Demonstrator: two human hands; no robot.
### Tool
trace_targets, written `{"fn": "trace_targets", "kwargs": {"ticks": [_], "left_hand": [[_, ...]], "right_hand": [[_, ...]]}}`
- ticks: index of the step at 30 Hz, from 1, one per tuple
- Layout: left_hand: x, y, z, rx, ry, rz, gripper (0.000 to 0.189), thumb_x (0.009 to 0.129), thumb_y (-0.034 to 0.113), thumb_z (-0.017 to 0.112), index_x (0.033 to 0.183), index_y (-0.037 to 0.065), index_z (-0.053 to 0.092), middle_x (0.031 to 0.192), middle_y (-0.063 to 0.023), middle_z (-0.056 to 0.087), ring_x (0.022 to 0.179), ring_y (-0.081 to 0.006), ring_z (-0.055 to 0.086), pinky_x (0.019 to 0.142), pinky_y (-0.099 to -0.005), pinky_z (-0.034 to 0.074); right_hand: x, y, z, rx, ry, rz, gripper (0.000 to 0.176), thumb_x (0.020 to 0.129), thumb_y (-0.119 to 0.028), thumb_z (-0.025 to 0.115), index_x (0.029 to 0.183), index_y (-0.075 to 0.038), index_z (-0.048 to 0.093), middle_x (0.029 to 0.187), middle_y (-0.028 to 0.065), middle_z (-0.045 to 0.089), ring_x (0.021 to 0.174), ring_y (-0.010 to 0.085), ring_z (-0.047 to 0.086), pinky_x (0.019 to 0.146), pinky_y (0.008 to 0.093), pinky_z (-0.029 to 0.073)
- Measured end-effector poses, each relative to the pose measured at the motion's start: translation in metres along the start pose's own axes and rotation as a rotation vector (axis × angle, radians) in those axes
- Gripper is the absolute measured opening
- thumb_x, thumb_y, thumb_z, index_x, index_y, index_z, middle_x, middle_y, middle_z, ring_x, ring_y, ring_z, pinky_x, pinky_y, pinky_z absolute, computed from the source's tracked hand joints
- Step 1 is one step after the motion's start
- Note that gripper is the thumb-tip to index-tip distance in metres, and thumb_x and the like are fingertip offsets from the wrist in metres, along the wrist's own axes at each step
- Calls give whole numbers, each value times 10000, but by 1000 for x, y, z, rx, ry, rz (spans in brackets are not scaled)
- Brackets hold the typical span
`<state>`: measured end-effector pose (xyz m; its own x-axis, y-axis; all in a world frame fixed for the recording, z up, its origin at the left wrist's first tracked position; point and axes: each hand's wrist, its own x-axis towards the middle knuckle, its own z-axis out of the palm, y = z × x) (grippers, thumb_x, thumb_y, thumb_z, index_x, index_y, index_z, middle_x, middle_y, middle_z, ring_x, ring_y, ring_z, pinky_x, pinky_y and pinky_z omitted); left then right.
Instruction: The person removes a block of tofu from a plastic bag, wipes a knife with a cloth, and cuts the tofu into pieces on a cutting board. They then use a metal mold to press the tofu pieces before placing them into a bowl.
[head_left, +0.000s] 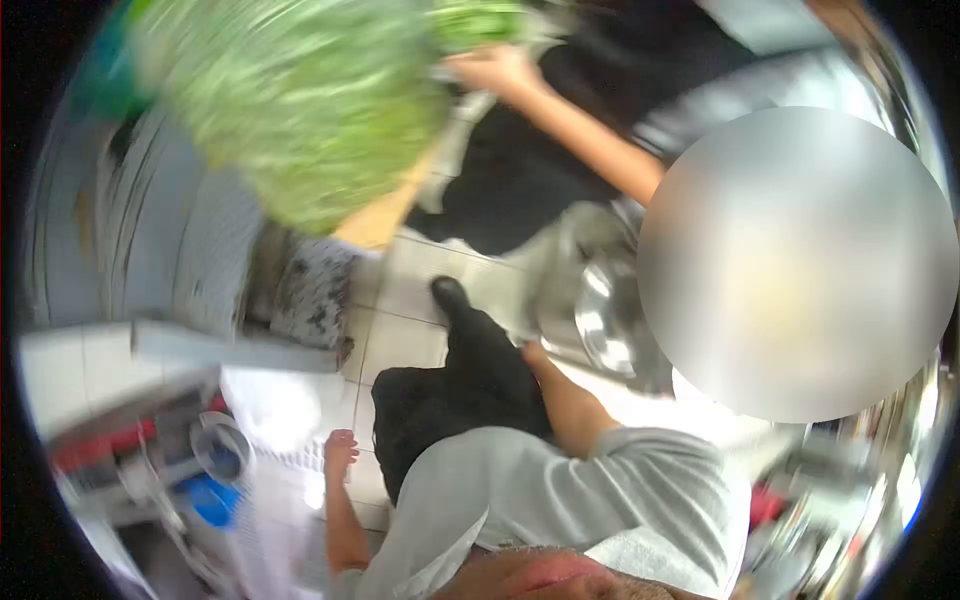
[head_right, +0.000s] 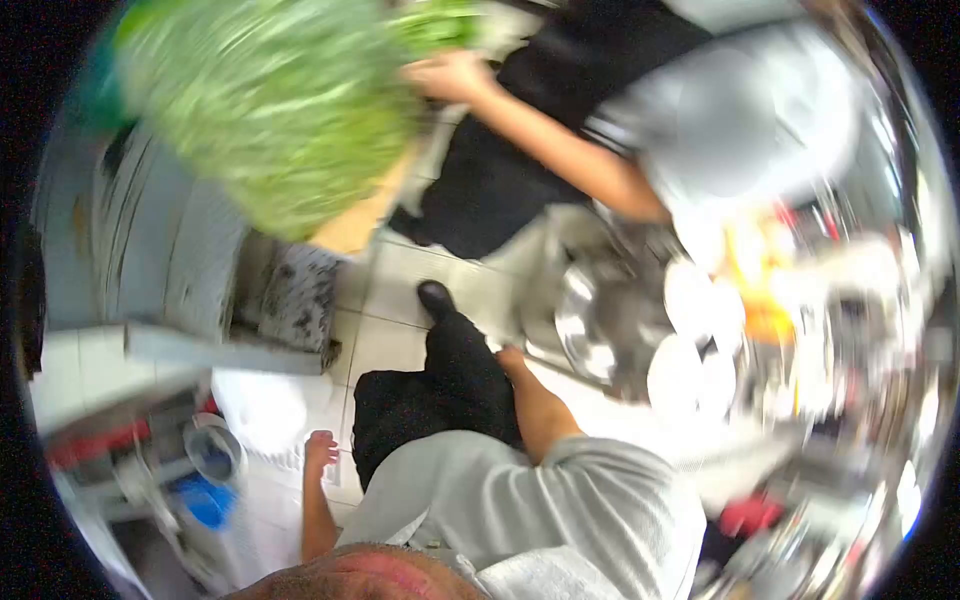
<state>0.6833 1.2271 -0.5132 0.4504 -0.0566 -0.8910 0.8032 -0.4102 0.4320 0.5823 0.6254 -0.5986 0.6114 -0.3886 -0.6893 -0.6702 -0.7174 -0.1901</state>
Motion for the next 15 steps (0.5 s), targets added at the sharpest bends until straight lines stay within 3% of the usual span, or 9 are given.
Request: {"fn": "trace_targets", "kwargs": {"ticks": [1, 2, 3, 4, 5, 7, 10, 12, 15], "left_hand": [[-11, 30, 7, 138, 14, 15, 297, 1004, 274, 613, 1206, 58, 585, 908, -105, 681, 609, -163, 654, 479, -294, 509], [-25, 59, 14, 237, -34, 58, 294, 1006, 268, 608, 1206, 54, 587, 920, -110, 687, 617, -163, 660, 483, -293, 513], [-41, 90, 26, 320, -73, 108, 291, 1007, 261, 603, 1206, 49, 589, 933, -115, 693, 625, -163, 667, 486, -293, 517], [-56, 118, 41, 397, -147, 146, 292, 1015, 274, 577, 1226, 72, 585, 946, -93, 688, 649, -174, 678, 486, -301, 508], [-68, 143, 55, 439, -209, 191, 391, 984, 253, 650, 1311, 47, 591, 961, -115, 704, 648, -164, 670, 504, -293, 518], [-93, 187, 92, 578, -355, 331, 432, 971, 243, 669, 1341, 32, 599, 969, -106, 707, 670, -158, 666, 536, -310, 521], [-149, 244, 169, 858, -553, 610, 446, 964, 247, 679, 1340, 19, 608, 980, -88, 706, 732, -151, 668, 632, -319, 544], [-232, 278, 236, 923, -670, 758, 457, 966, 238, 691, 1351, 11, 595, 973, -66, 696, 813, -138, 670, 737, -304, 549], [-387, 298, 336, 872, -1038, 836, 438, 973, 216, 697, 1349, 17, 595, 984, -51, 688, 889, -117, 650, 802, -288, 537]], "right_hand": [[-18, 24, 30, -175, 21, -87, 301, 919, -264, 565, 979, -105, 813, 1141, 172, 733, 1122, 352, 675, 991, 433, 529], [-65, 20, 19, -299, -41, -205, 304, 896, -260, 567, 925, -82, 811, 1081, 195, 743, 1115, 364, 677, 979, 444, 531], [-114, 0, -14, 111, -46, 79, 380, 890, -320, 592, 1008, 9, 743, 1148, 270, 694, 1134, 430, 642, 997, 483, 505], [-152, -6, -23, 304, 41, 228, 422, 891, -321, 608, 1087, 38, 711, 1182, 255, 695, 1156, 415, 642, 999, 474, 506], [-193, -8, -34, 363, 94, 229, 425, 886, -311, 613, 1122, 32, 699, 1195, 255, 692, 1161, 411, 642, 1000, 474, 505], [-260, -18, -73, 435, 191, 171, 445, 877, -292, 623, 1191, 19, 675, 1222, 254, 685, 1171, 404, 642, 1000, 473, 503], [-347, -10, -97, 506, 270, 126, 370, 866, -294, 649, 1083, -5, 730, 1151, 252, 708, 1092, 415, 670, 943, 484, 532], [-387, 21, -88, 529, 300, 187, 340, 862, -322, 670, 971, -10, 750, 1068, 249, 720, 1020, 421, 686, 890, 498, 549], [-458, 75, -53, 542, 388, 372, 324, 856, -326, 680, 861, -12, 761, 990, 237, 733, 938, 416, 712, 850, 512, 574]]}}
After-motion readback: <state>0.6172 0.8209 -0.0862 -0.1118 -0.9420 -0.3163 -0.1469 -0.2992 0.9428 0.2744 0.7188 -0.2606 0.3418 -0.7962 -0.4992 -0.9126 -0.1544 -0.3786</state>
